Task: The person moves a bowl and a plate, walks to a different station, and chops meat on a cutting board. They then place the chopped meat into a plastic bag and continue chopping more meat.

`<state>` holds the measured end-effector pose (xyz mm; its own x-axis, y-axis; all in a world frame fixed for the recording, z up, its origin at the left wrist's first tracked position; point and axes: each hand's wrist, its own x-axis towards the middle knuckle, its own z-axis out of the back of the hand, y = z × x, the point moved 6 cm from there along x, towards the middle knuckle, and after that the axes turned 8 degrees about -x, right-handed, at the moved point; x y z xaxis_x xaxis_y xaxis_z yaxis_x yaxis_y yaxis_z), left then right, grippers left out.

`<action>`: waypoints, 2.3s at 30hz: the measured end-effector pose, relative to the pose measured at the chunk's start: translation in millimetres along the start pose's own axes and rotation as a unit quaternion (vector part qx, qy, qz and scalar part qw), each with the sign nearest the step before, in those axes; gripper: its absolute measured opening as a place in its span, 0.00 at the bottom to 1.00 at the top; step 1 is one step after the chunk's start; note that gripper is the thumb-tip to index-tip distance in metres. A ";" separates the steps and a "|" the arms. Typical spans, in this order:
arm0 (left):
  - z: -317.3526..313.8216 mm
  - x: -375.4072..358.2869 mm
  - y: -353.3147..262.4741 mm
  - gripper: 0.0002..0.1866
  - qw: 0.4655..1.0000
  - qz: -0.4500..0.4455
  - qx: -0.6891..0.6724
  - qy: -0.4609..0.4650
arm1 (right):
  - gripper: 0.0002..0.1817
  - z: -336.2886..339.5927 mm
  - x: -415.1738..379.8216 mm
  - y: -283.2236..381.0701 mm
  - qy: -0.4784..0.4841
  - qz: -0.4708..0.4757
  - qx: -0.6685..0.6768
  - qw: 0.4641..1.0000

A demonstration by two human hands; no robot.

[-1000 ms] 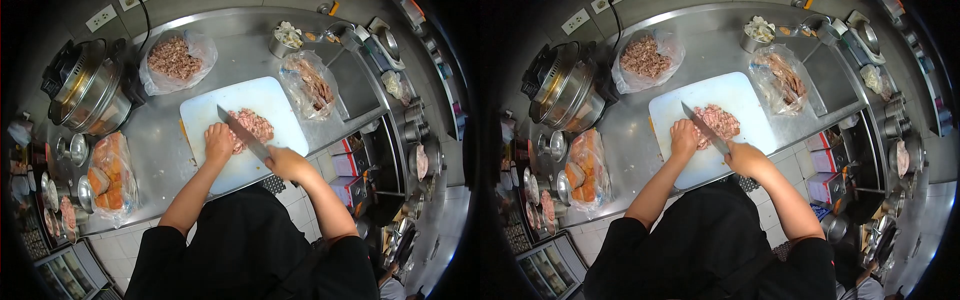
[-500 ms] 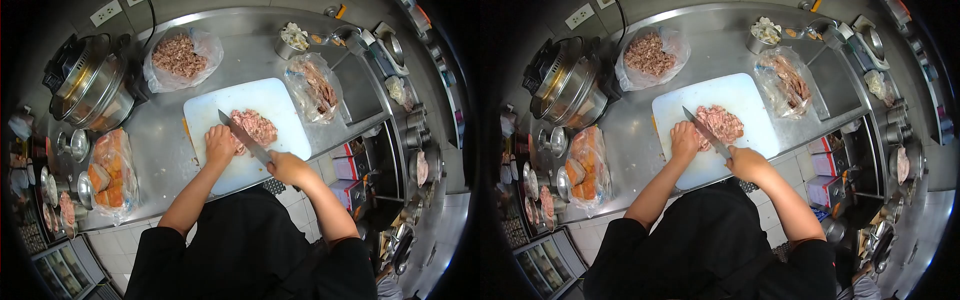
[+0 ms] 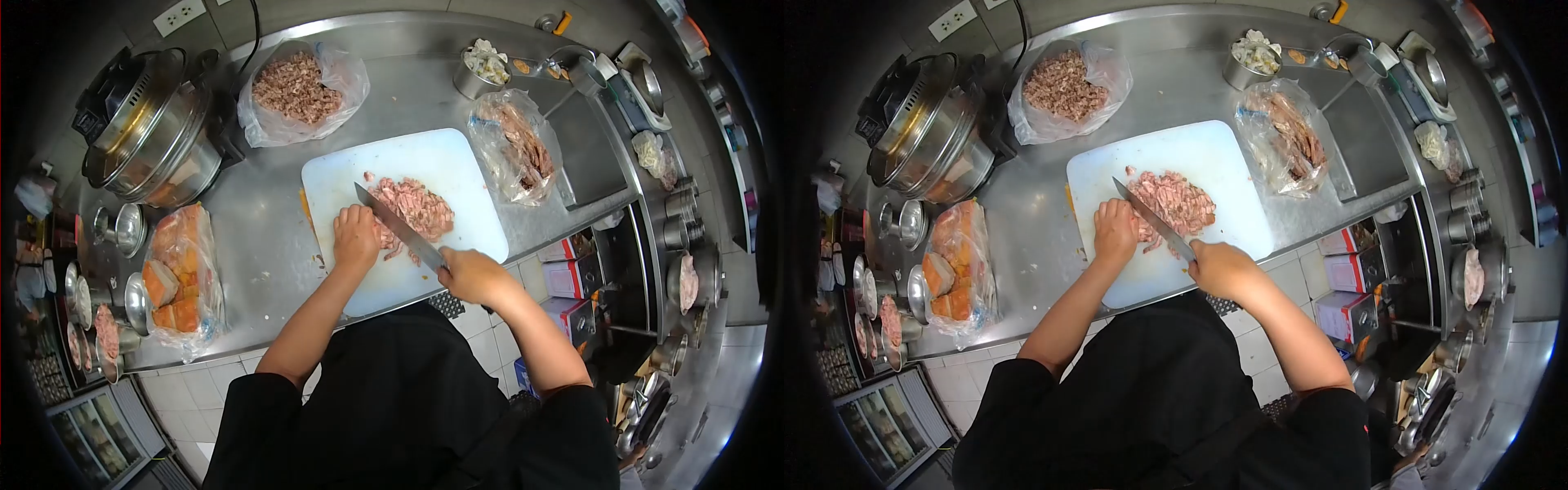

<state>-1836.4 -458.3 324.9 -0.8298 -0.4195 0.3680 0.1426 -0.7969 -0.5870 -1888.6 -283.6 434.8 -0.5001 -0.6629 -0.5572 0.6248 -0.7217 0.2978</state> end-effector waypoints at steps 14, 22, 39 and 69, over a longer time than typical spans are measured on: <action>6.6 -9.9 2.1 0.08 0.999 0.001 -0.036 -0.009 | 0.18 -6.8 11.6 -1.9 -0.057 0.027 0.020 0.998; 3.2 -12.2 3.1 0.08 0.999 -0.005 -0.016 0.037 | 0.17 -53.7 72.0 3.2 -0.139 0.052 0.072 0.986; 11.5 -18.2 4.5 0.09 0.999 0.011 -0.009 0.045 | 0.15 -58.9 61.6 11.8 -0.107 0.025 0.046 0.993; 29.7 -32.8 15.0 0.08 0.998 -0.048 -0.036 -0.031 | 0.16 -31.0 78.8 32.8 -0.116 0.073 -0.010 0.991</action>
<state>-1791.1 -469.4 325.4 -0.8026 -0.3704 0.4675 0.0225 -0.8020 -0.5968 -1889.0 -353.3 376.6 -0.5264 -0.7894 -0.3158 0.7109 -0.6124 0.3459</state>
